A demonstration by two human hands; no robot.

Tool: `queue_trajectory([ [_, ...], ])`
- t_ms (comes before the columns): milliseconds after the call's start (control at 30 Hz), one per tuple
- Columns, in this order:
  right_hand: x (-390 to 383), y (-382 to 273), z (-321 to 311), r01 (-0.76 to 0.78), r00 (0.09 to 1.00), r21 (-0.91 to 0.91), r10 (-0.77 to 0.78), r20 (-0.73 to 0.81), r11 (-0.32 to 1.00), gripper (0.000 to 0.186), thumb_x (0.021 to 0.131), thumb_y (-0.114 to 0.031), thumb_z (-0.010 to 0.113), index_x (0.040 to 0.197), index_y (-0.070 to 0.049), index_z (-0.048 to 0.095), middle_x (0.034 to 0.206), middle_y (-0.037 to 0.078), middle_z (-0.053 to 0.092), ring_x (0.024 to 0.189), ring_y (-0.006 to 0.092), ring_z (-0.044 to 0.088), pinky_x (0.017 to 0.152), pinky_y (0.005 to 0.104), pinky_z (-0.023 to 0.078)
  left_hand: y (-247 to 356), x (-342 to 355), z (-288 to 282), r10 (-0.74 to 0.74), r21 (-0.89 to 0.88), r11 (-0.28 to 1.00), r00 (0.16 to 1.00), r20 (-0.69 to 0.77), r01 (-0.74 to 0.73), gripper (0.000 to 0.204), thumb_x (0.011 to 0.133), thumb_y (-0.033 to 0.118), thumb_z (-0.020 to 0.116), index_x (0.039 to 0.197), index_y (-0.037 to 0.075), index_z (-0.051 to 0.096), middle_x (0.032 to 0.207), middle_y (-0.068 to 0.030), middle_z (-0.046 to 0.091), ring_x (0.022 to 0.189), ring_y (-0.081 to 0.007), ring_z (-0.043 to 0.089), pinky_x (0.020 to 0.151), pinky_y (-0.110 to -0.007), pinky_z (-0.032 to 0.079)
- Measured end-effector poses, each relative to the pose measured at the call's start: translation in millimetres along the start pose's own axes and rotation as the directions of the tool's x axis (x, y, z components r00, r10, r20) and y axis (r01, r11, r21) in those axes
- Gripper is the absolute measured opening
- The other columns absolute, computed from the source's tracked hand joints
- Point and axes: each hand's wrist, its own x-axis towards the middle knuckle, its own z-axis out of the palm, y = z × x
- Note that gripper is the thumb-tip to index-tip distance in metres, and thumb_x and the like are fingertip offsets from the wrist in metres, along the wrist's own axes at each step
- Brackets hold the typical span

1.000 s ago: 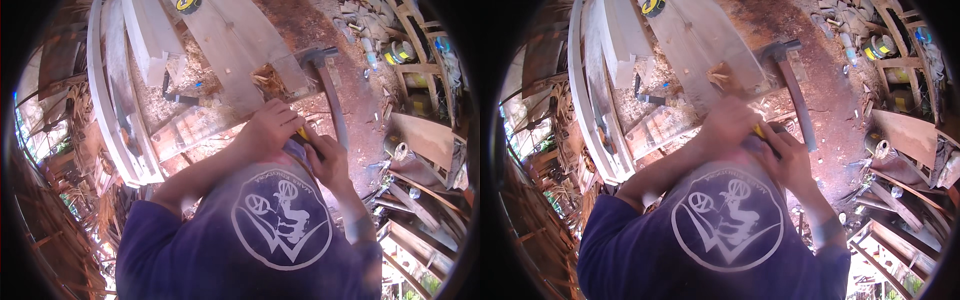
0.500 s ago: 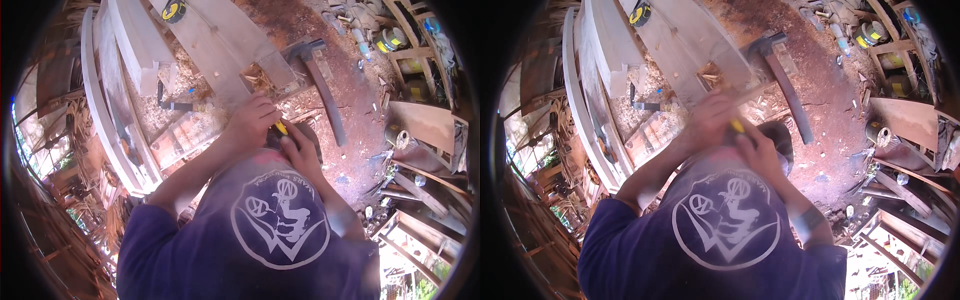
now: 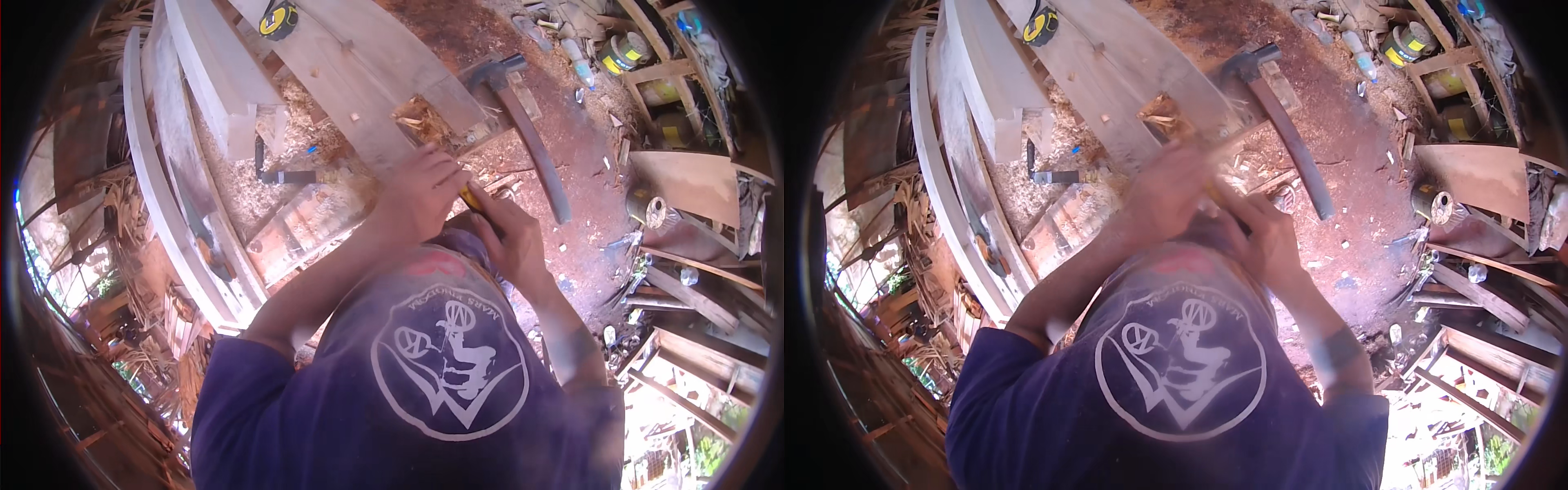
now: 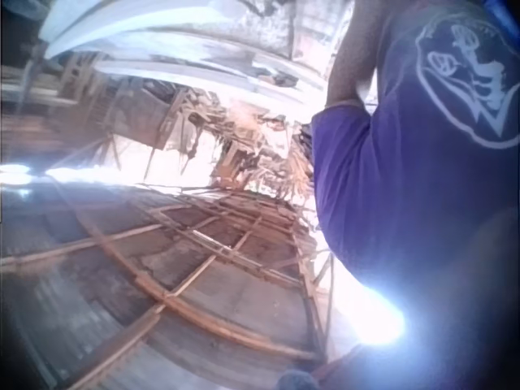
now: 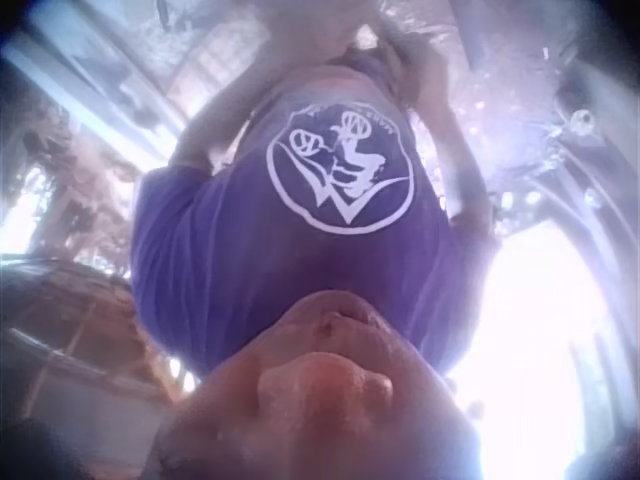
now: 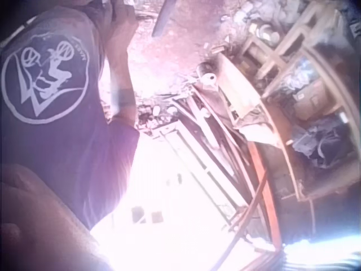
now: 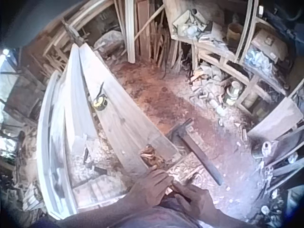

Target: The person chisels out a notch in a piece of wood by striking the end of a chisel with a hammer and then clearing the wood shavings by hand.

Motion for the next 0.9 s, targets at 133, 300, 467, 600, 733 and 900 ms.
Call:
queue_trajectory([
  [133, -3.9, 5.6, 4.5, -0.003, 1.0, 0.03, 0.002, 0.016, 1.0, 0.045, 0.091, -0.003, 0.072, 0.135, -0.004, 0.067, 0.084, 0.018, 0.067, 0.068, 0.0296, 0.064, 0.066, 0.039, 0.052, 3.5, -4.5, 0.6, 0.021, 0.027, 0.999, 1.0, -0.019, -0.02, 0.033, 0.081, 0.008, 0.067, 0.112, -0.002, 0.067, 0.111, -0.0153, 0.068, 0.116, -0.0333, 0.063, 0.114, -0.05, 0.044],
  [300, -6.2, 9.6, 3.5, 0.074, 0.995, -0.017, -0.075, -0.064, 0.997, 0.047, 0.09, -0.007, 0.072, 0.136, -0.013, 0.069, 0.084, 0.013, 0.068, 0.065, 0.0284, 0.067, 0.062, 0.0394, 0.056, 2.1, -6.0, -1.2, 0.044, -0.033, 0.999, 0.998, 0.041, -0.042, 0.032, 0.082, 0.008, 0.066, 0.113, -0.002, 0.068, 0.112, -0.0154, 0.067, 0.118, -0.033, 0.062, 0.115, -0.049, 0.043],
  [467, -2.8, 9.5, 10.0, 0.055, 0.997, -0.028, -0.056, -0.051, 0.998, 0.047, 0.09, -0.008, 0.073, 0.137, -0.014, 0.069, 0.081, 0.013, 0.066, 0.063, 0.0275, 0.066, 0.059, 0.0401, 0.054, -3.3, -6.6, -1.6, 0.039, -0.005, 0.999, 0.999, -0.013, -0.039, 0.034, 0.083, 0.007, 0.067, 0.116, -0.002, 0.068, 0.114, -0.0151, 0.067, 0.119, -0.0331, 0.062, 0.115, -0.05, 0.043],
  [600, -0.1, 9.3, 10.2, 0.034, 0.999, -0.028, -0.035, -0.028, 0.999, 0.047, 0.09, -0.008, 0.073, 0.136, -0.014, 0.07, 0.08, 0.013, 0.065, 0.065, 0.0272, 0.066, 0.06, 0.0402, 0.054, -7.7, -7.2, -3.1, 0.032, -0.053, 0.998, 0.999, 0.005, -0.032, 0.034, 0.084, 0.007, 0.067, 0.117, -0.003, 0.068, 0.116, -0.0163, 0.067, 0.119, -0.035, 0.062, 0.115, -0.051, 0.042],
  [733, -0.6, 4.2, 16.1, 0.003, 0.999, -0.064, -0.005, -0.039, 0.998, 0.044, 0.092, -0.011, 0.071, 0.136, -0.011, 0.069, 0.083, 0.014, 0.068, 0.068, 0.0301, 0.067, 0.064, 0.0405, 0.054, -6.5, -7.9, -4.5, 0.003, -0.017, 1.0, 1.0, 0.009, -0.003, 0.034, 0.082, 0.003, 0.066, 0.116, -0.002, 0.068, 0.116, -0.018, 0.066, 0.119, -0.037, 0.062, 0.115, -0.052, 0.042],
  [900, -11.9, -15.4, 34.4, -0.385, 0.91, 0.455, 0.412, 0.042, 0.803, 0.043, 0.098, -0.014, 0.064, 0.139, -0.002, 0.065, 0.098, 0.019, 0.073, 0.077, 0.0194, 0.068, 0.075, 0.0314, 0.054, -0.2, -4.7, -8.2, 0.011, -0.065, 0.998, 0.993, 0.118, -0.003, 0.037, 0.08, 0.002, 0.065, 0.117, -0.002, 0.067, 0.118, -0.0185, 0.066, 0.122, -0.0371, 0.06, 0.117, -0.055, 0.039],
])
